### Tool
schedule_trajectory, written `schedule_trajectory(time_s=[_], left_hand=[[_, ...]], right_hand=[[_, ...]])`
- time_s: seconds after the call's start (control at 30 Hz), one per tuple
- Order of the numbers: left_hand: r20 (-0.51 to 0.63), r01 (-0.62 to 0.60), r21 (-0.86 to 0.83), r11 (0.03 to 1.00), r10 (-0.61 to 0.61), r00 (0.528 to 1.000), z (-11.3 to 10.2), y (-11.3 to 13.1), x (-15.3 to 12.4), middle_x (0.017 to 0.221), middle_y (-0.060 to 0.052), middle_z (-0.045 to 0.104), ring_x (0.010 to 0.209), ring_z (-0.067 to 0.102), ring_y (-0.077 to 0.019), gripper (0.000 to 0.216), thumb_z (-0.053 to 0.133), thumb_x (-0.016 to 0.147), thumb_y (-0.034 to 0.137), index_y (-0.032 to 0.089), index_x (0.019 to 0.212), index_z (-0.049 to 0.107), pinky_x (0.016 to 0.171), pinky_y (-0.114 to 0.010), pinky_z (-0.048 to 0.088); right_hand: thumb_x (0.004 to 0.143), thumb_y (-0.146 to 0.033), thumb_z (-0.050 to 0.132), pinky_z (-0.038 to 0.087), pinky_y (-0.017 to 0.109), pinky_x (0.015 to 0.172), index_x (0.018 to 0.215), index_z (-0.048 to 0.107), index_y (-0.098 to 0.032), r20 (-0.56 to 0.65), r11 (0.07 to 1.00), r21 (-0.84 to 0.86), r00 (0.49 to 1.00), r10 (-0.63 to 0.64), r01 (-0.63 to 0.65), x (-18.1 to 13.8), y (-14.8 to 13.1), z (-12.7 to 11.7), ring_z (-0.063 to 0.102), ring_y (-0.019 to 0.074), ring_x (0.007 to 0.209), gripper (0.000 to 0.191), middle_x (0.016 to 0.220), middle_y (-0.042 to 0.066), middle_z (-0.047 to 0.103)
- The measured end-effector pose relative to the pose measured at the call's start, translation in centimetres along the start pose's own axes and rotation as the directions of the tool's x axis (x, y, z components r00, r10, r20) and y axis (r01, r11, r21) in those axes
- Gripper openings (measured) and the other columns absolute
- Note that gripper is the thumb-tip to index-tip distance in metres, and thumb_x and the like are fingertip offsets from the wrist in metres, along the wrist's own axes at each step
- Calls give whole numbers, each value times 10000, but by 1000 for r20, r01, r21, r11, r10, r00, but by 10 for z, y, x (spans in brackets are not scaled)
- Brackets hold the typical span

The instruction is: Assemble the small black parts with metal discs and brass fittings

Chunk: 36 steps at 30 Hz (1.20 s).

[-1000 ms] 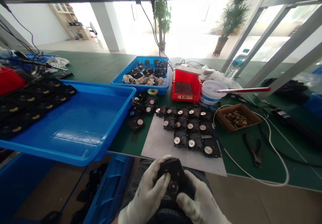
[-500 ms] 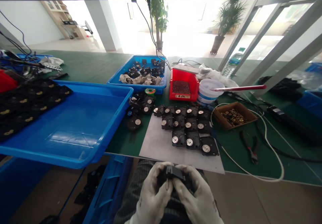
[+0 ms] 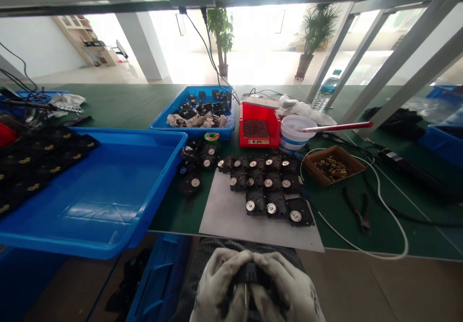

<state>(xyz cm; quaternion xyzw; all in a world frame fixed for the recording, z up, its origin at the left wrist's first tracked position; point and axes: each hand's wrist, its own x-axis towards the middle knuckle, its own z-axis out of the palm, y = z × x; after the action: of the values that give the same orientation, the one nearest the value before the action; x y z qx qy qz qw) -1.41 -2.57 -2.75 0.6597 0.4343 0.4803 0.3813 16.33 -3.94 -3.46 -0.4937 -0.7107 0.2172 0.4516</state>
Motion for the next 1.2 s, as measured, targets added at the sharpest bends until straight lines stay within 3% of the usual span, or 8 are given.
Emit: schedule_trajectory(time_s=[0.23,0.37,0.47,0.6,0.7,0.83,1.07,1.2], left_hand=[[69,160,-67,985,-156,985,-5,3,11,1050,-87,726,971,698,-253,306,544,1008,316,279,1215,767,874,-343,593],[167,474,-158,866,-450,877,-5,8,19,1327,-102,719,1259,653,-318,427,628,952,416,247,1337,700,1055,-388,555],[280,571,-217,792,-510,813,-4,16,27,1420,-92,687,1368,588,-337,558,663,893,364,227,1432,625,1127,-407,510],[321,611,-176,771,-542,776,-3,23,36,1251,-64,753,1243,652,-310,557,645,853,286,217,1406,635,1038,-372,544],[303,640,-179,748,-576,759,-4,24,38,1182,-53,762,1166,677,-293,589,661,838,279,214,1421,611,980,-350,556],[279,634,-222,741,-575,769,-4,22,37,1193,-58,760,1162,681,-294,591,703,824,317,215,1400,616,977,-345,551],[304,624,-368,689,-545,781,-7,16,35,1290,-109,727,1242,670,-328,625,730,865,469,200,1412,594,991,-372,579],[259,559,-381,736,-496,829,-10,15,32,1230,-108,742,1090,747,-293,604,579,964,544,250,1488,514,871,-366,639]], right_hand=[[984,-250,560,592,304,656,1087,715,-210,-8,984,-169,998,59,-59,16,-15,-2,762,232,733,190,891,95,777],[966,-328,600,610,280,788,1026,750,-239,154,933,-2,921,357,-361,35,-19,-12,788,221,873,184,971,61,810],[987,-452,583,606,292,837,1210,726,-248,218,872,17,853,474,-489,41,-13,-30,786,227,938,334,1026,56,819],[1016,-560,479,587,289,720,1314,669,-237,-74,830,-146,843,533,-538,53,11,-73,769,222,808,479,927,56,806],[1004,-539,479,579,329,758,1389,608,-214,-248,651,-429,775,581,-626,76,43,-110,770,256,902,520,1067,103,803],[981,-536,522,559,391,806,1417,590,-195,-183,433,-704,732,656,-564,106,81,-131,769,306,970,558,1129,141,796],[943,-394,576,542,396,846,1391,604,-163,-118,422,-769,755,644,-481,115,107,-121,766,319,1014,504,1137,167,794],[928,-315,533,547,403,814,1326,647,-167,-131,432,-783,798,588,-447,108,100,-126,763,325,998,440,1136,172,792]])
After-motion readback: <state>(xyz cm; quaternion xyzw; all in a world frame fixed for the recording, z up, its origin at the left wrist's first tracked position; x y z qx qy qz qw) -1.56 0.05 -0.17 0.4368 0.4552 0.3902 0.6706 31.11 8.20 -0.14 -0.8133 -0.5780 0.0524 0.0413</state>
